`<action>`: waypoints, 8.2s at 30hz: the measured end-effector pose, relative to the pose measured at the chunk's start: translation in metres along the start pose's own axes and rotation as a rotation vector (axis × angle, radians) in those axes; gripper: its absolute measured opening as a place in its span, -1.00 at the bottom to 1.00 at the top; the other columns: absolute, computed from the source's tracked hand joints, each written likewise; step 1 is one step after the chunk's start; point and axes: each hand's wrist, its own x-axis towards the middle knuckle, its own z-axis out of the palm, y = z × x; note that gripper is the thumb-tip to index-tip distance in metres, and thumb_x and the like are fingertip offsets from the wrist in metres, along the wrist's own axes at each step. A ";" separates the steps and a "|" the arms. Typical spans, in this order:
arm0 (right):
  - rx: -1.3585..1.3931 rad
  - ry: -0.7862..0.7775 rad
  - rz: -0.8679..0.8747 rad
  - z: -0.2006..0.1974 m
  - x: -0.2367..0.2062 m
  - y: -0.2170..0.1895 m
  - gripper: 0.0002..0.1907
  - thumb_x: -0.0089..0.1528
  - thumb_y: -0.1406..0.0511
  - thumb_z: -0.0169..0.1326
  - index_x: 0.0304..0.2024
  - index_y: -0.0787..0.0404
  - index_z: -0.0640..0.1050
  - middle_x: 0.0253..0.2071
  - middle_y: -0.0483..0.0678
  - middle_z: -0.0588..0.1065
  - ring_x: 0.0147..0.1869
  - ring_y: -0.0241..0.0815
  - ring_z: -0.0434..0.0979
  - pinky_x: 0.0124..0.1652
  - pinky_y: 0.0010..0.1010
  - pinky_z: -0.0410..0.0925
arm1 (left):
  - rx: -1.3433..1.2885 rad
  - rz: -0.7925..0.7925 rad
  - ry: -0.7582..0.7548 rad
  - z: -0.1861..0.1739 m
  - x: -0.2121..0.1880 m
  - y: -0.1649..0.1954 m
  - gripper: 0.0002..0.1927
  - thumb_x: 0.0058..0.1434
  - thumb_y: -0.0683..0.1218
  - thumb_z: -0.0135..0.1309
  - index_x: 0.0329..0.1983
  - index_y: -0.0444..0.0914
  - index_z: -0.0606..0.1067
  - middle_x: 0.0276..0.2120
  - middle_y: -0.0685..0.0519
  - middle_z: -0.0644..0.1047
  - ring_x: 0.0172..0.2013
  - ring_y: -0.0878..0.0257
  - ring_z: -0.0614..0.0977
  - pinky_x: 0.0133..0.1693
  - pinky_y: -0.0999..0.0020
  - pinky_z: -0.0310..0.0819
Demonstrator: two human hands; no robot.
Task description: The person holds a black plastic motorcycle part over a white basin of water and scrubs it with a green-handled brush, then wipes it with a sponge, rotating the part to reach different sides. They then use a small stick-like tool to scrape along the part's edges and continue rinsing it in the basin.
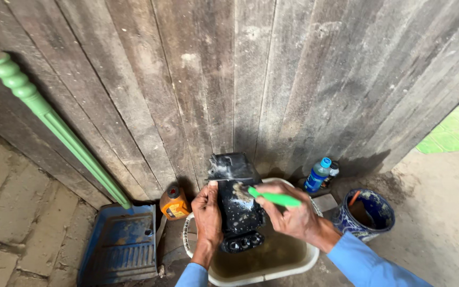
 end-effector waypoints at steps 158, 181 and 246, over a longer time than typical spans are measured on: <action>0.215 -0.262 0.069 -0.029 -0.014 -0.023 -0.89 0.27 0.48 0.13 -0.18 0.28 0.47 -0.23 0.03 0.55 -0.28 -0.10 0.63 -0.35 -0.36 0.48 | -0.683 -0.439 0.052 -0.034 0.015 0.003 -0.54 0.37 0.10 -0.08 0.21 -0.24 0.45 0.05 -0.02 0.58 -0.02 0.11 0.65 0.02 0.14 0.60; 0.064 -0.109 0.287 -0.054 0.001 0.021 -0.95 0.27 0.41 0.15 -0.29 0.32 0.57 -0.41 -0.02 0.59 -0.44 -0.21 0.61 -0.44 -0.42 0.40 | -0.279 -0.433 -0.100 -0.029 0.001 -0.011 -0.60 0.35 0.09 0.04 0.02 -0.30 0.56 -0.22 -0.01 0.63 -0.29 0.20 0.64 -0.27 0.25 0.60; 0.429 0.279 0.767 -0.031 -0.045 0.081 -0.88 0.34 0.36 0.07 -0.19 0.36 0.51 -0.54 -0.12 0.49 -0.60 -0.40 0.47 -0.62 -0.53 0.31 | -0.290 -0.369 -0.142 0.000 0.001 -0.006 -0.70 0.42 0.01 0.01 -0.18 -0.31 0.60 -0.33 0.06 0.64 -0.39 0.29 0.61 -0.32 0.32 0.56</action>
